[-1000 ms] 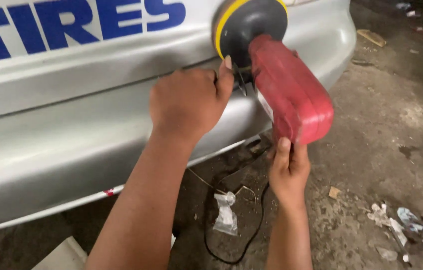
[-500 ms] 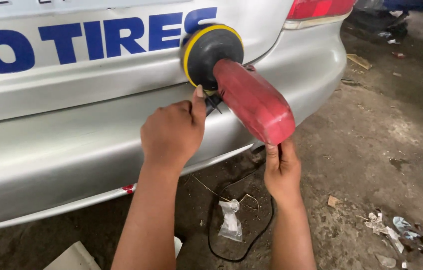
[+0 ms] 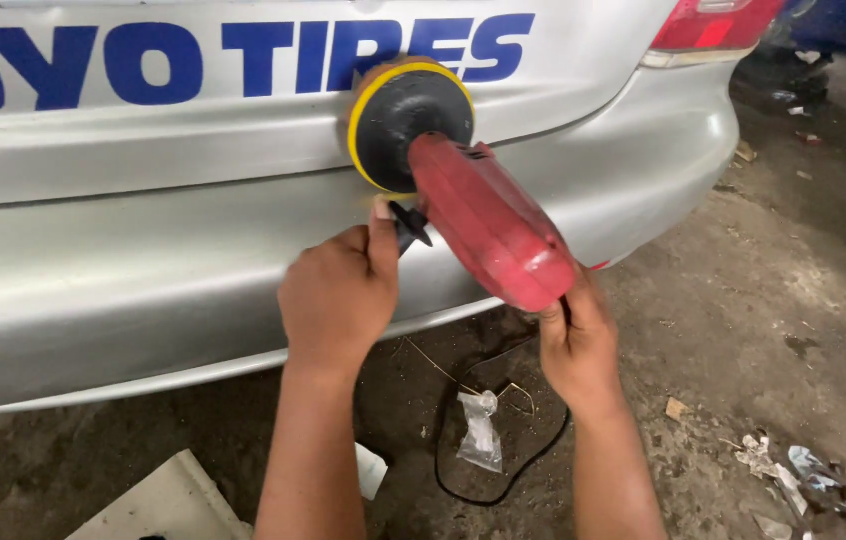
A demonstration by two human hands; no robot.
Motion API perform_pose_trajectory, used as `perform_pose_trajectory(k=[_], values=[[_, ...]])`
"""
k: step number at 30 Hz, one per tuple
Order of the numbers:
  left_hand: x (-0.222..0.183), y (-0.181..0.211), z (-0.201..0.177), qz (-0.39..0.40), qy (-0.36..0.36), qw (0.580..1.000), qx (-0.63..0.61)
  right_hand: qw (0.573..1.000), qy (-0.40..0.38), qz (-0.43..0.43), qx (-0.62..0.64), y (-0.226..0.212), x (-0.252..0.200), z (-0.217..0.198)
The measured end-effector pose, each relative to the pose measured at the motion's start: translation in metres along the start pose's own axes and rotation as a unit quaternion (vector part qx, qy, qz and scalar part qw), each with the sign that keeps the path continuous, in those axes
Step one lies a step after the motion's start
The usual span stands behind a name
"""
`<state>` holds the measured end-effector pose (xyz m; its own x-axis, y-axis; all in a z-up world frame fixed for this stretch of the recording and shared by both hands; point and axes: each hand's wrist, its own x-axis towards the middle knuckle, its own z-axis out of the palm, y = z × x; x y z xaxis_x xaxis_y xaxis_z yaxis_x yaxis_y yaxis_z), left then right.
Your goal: The person uses a red electric polisher with a yellow pad to polish the rear bumper of a silver car. They move the tool in circular motions across the surface, focusing on the area below the license plate and the 'TOYO TIRES' decal.
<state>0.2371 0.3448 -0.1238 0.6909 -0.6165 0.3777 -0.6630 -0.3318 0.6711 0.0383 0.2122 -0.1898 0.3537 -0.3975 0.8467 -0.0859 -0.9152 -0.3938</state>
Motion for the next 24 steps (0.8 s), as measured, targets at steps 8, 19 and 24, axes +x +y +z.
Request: perform_pose_trajectory(k=[8,19,24], values=[[-0.008,0.015,0.02,0.14,-0.032,0.968,-0.207,0.992,0.04,0.101,-0.061,0.075,-0.042,-0.038],[-0.015,0.046,0.08,0.238,0.035,0.948,-0.207,0.968,0.112,0.196,-0.109,0.101,-0.062,-0.062],[-0.017,0.034,0.06,0.195,0.051,0.946,-0.255,0.98,0.085,0.149,-0.104,0.036,-0.027,-0.043]])
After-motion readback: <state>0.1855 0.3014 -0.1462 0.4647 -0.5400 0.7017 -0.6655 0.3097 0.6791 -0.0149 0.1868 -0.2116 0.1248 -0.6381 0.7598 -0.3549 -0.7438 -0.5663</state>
